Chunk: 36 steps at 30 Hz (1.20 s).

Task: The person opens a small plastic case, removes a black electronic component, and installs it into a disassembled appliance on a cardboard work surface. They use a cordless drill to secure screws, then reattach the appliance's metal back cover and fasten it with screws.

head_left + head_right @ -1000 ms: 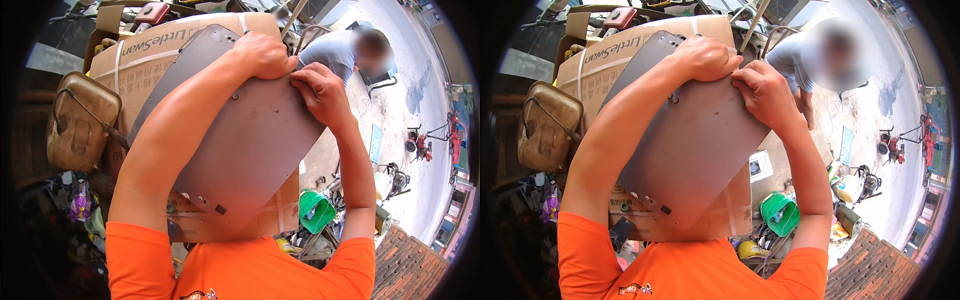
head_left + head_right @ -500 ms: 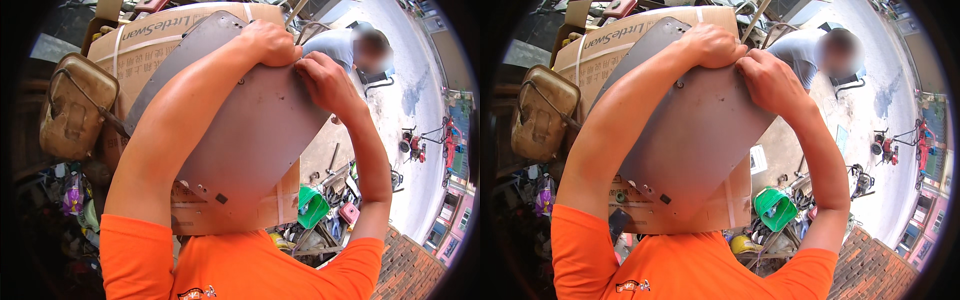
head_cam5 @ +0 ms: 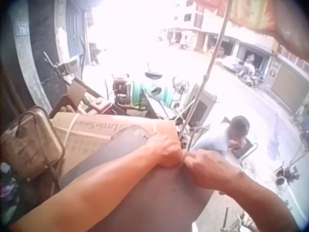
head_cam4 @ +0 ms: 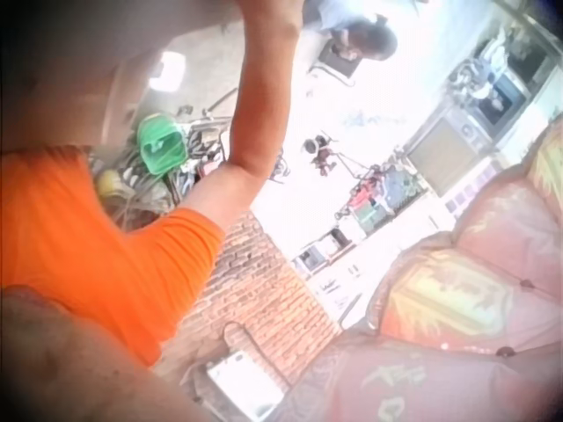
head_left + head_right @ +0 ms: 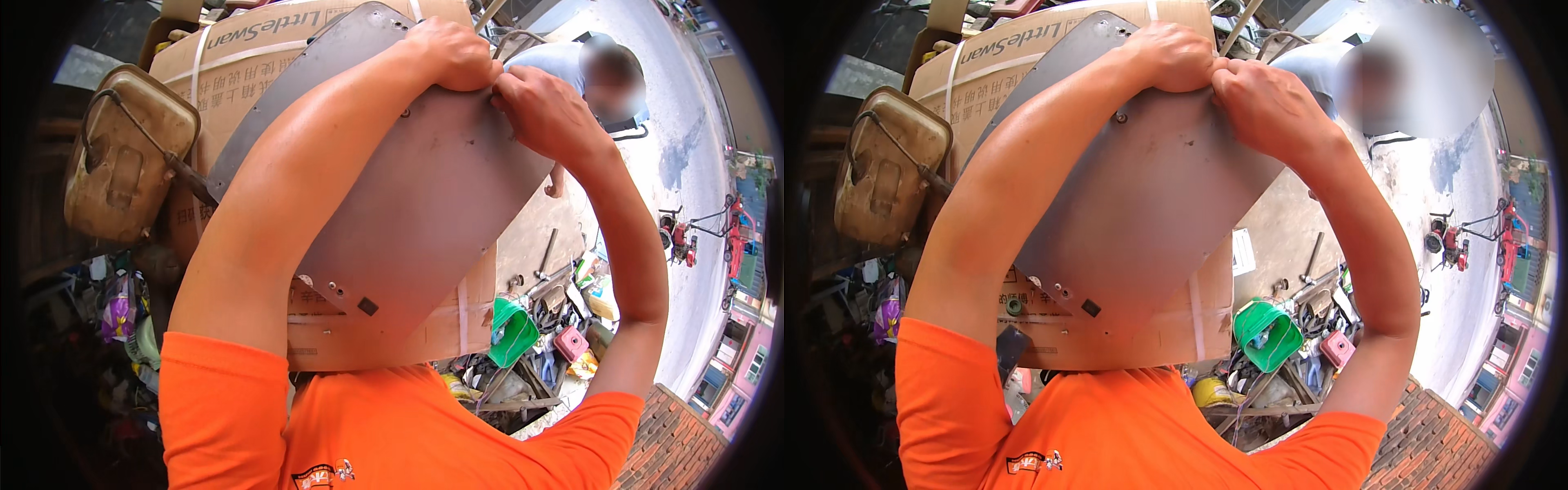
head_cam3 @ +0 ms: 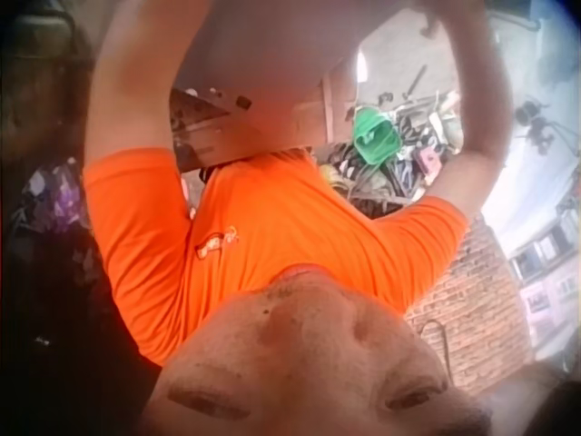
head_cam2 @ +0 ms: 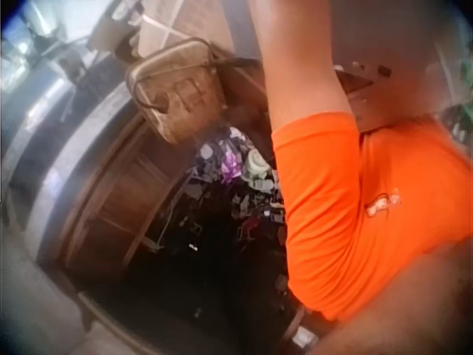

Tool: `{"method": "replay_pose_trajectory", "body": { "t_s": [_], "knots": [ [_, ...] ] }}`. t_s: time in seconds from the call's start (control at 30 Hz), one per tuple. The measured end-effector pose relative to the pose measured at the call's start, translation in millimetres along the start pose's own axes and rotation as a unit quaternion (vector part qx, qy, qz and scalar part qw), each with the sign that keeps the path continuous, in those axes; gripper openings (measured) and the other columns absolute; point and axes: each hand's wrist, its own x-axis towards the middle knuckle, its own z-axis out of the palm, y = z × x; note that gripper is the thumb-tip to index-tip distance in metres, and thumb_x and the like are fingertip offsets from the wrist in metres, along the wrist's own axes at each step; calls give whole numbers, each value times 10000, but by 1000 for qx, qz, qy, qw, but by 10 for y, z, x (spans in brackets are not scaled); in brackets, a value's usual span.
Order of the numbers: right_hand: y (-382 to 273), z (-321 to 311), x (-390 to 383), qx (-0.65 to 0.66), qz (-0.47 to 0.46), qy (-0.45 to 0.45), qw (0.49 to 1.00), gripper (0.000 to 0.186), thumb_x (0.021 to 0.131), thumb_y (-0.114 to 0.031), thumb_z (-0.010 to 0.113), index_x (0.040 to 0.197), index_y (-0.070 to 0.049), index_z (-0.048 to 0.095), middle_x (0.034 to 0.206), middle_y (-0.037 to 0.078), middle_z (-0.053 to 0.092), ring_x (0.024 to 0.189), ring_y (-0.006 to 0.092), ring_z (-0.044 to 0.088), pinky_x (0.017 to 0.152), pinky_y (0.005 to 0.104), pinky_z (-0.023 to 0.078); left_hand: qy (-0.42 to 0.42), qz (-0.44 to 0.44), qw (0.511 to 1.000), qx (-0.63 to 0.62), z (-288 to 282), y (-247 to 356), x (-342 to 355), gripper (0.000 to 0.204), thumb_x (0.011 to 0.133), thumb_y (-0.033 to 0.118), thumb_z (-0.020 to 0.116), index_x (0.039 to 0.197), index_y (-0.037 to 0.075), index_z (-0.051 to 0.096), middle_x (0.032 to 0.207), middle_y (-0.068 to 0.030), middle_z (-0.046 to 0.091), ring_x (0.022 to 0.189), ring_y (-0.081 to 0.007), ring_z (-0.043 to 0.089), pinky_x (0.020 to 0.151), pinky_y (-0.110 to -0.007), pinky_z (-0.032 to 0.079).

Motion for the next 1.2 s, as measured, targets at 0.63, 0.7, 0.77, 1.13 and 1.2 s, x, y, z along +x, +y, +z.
{"method": "replay_pose_trajectory", "body": {
  "t_s": [0.63, 0.7, 0.77, 1.13, 1.2],
  "knots": [
    [14, 302, -83, 6, 83, 65, 994, 257, 989, -234, 538, 879, -23, 636, 803, 193, 671, 781, 374, 671, 710, 465, 529, 118, 68, 990, 32, 180, -47, 133, 481, 992, 380, 414, 890, 56, 754, 1015, -169, 731, 1008, -333, 684, 885, -467, 522],
    [16, 213, -114, 70, 101, 59, 991, 208, 981, -215, 559, 936, -34, 651, 816, 187, 672, 814, 369, 670, 735, 452, 530, 95, 78, 991, 58, 163, -83, 139, 488, 992, 386, 415, 891, 50, 754, 1020, -179, 729, 1000, -341, 683, 877, -471, 521],
    [47, 141, -163, 181, 125, 55, 974, 164, 968, -183, 579, 1008, -51, 668, 832, 181, 672, 855, 363, 670, 765, 438, 529, 113, 85, 988, 55, 162, -107, 125, 483, 976, 384, 430, 877, 35, 747, 968, -204, 724, 948, -351, 691, 852, -467, 526],
    [-213, 115, -10, 212, 86, 76, 970, 182, 811, -2, 565, 947, -16, 686, 914, 231, 692, 876, 369, 695, 774, 421, 546, 114, 55, 971, 203, 132, -109, -1, 395, 931, 376, 461, 875, 123, 759, 939, -124, 747, 857, -317, 718, 733, -477, 561],
    [-170, 141, 37, 173, 72, 80, 979, 181, 800, -20, 583, 946, -11, 689, 885, 216, 697, 854, 355, 699, 768, 413, 546, 90, 107, 965, 222, 288, -376, 388, 420, 940, 403, 452, 937, 124, 767, 1008, -109, 746, 929, -309, 714, 786, -465, 559]
  ]
}}
